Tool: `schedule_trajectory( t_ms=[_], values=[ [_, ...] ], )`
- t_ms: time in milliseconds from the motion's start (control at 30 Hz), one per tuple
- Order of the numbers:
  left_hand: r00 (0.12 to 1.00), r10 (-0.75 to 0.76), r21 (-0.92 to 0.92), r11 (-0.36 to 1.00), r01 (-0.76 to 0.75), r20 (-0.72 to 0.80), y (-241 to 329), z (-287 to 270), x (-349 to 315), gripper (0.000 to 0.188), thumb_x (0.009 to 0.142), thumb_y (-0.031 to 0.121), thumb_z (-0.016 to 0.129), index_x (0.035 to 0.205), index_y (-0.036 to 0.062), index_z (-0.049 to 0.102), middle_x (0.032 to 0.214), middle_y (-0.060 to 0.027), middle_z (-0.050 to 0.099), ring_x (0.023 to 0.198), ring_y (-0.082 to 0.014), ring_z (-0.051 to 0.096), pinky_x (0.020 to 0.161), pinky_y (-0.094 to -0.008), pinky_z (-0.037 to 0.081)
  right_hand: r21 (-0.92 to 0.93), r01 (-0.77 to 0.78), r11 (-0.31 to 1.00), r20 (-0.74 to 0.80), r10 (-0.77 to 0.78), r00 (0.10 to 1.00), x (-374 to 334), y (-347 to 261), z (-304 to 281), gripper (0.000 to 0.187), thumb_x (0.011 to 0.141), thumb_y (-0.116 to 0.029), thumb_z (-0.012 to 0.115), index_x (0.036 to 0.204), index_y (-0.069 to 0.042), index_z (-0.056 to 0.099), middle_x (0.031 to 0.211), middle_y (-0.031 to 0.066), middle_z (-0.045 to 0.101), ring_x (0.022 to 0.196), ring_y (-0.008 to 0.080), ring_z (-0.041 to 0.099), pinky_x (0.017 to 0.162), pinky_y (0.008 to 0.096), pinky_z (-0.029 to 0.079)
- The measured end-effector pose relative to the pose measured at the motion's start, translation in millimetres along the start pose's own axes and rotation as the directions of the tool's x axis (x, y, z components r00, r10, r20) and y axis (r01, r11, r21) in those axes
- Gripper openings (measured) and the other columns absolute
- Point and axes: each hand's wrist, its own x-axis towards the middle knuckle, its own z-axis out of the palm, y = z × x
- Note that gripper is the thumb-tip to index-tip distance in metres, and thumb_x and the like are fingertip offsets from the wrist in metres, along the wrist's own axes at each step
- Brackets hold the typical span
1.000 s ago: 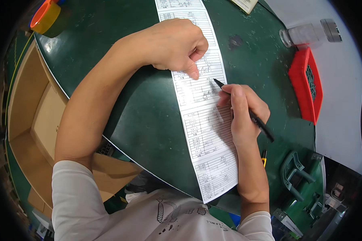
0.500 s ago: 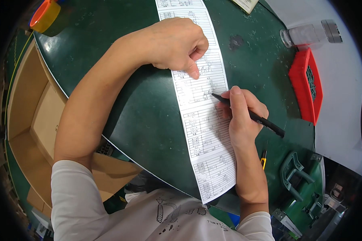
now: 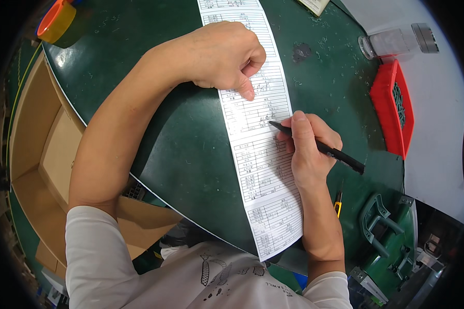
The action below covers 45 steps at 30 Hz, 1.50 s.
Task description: The recorder trims a plastic part with a utility knife and then records inventory data on a long paper list.
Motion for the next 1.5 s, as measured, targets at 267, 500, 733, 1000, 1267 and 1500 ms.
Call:
schedule_trajectory(
  t_ms=[267, 500, 733, 1000, 1267, 1500],
  values=[
    [0.999, 0.044, 0.010, 0.999, -0.043, -0.031, -2.9, 1.8, 0.4, 0.037, 0.058, 0.023, 0.088, 0.071, 0.0013, 0.061, 0.058, -0.0083, 0.055, 0.053, -0.0210, 0.052, 0.051, -0.0346, 0.039, -0.001, 0.006, 1.000, -0.019, -0.006, 1.000, 0.5, 0.9, 1.8, 0.028, 0.093, -0.014, 0.058, 0.073, 0.004, 0.067, 0.057, 0.0072, 0.061, 0.049, 0.0115, 0.054, 0.048, 0.0272, 0.040],
    [1.000, 0.002, 0.006, 1.000, -0.002, -0.013, -1.9, 0.3, -0.3, 0.039, 0.058, 0.025, 0.088, 0.071, 0.0016, 0.060, 0.058, -0.0078, 0.054, 0.053, -0.0205, 0.051, 0.051, -0.0345, 0.038, 0.067, -0.052, 0.996, -0.124, 0.060, 0.990, 1.6, -1.3, 1.1, 0.030, 0.093, -0.014, 0.057, 0.071, 0.004, 0.067, 0.056, 0.0052, 0.060, 0.050, 0.0094, 0.052, 0.048, 0.0259, 0.038],
    [0.999, 0.026, 0.010, 1.000, -0.026, -0.030, -1.9, 0.9, -0.3, 0.038, 0.058, 0.024, 0.088, 0.071, 0.0015, 0.060, 0.058, -0.0078, 0.054, 0.053, -0.0201, 0.050, 0.051, -0.0342, 0.038, 0.018, -0.044, 0.999, -0.076, 0.045, 0.996, 2.2, -2.9, 1.2, 0.030, 0.094, -0.016, 0.056, 0.075, 0.005, 0.067, 0.058, 0.0050, 0.059, 0.048, 0.0072, 0.050, 0.045, 0.0224, 0.036],
    [0.999, 0.025, 0.007, 1.000, -0.025, -0.035, -2.0, 1.4, -0.1, 0.038, 0.058, 0.023, 0.088, 0.071, 0.0014, 0.061, 0.057, -0.0077, 0.053, 0.052, -0.0199, 0.050, 0.050, -0.0339, 0.038, 0.045, -0.071, 0.996, -0.085, 0.075, 0.994, 2.1, -4.3, 1.2, 0.029, 0.093, -0.014, 0.057, 0.073, 0.005, 0.066, 0.057, 0.0053, 0.059, 0.049, 0.0088, 0.052, 0.046, 0.0240, 0.038],
    [0.978, 0.097, 0.058, 0.994, -0.088, -0.184, -4.7, 3.0, -0.7, 0.033, 0.060, 0.017, 0.086, 0.072, 0.0009, 0.060, 0.059, -0.0098, 0.054, 0.053, -0.0235, 0.050, 0.052, -0.0354, 0.039, 0.263, -0.044, 0.964, -0.235, 0.109, 0.966, 1.2, -1.6, -0.9, 0.032, 0.096, -0.018, 0.056, 0.077, 0.004, 0.068, 0.060, 0.0070, 0.064, 0.047, 0.0071, 0.048, 0.044, 0.0226, 0.037],
    [0.928, 0.271, 0.098, 0.962, -0.254, -0.256, -7.0, 6.2, -1.9, 0.030, 0.061, 0.014, 0.085, 0.074, 0.0001, 0.062, 0.059, -0.0103, 0.054, 0.054, -0.0238, 0.051, 0.053, -0.0353, 0.040, 0.101, -0.050, 0.994, -0.076, 0.058, 0.995, 2.9, -4.7, 3.1, 0.030, 0.096, -0.018, 0.058, 0.081, 0.006, 0.069, 0.062, 0.0063, 0.065, 0.050, 0.0060, 0.051, 0.046, 0.0222, 0.038]
  ],
)
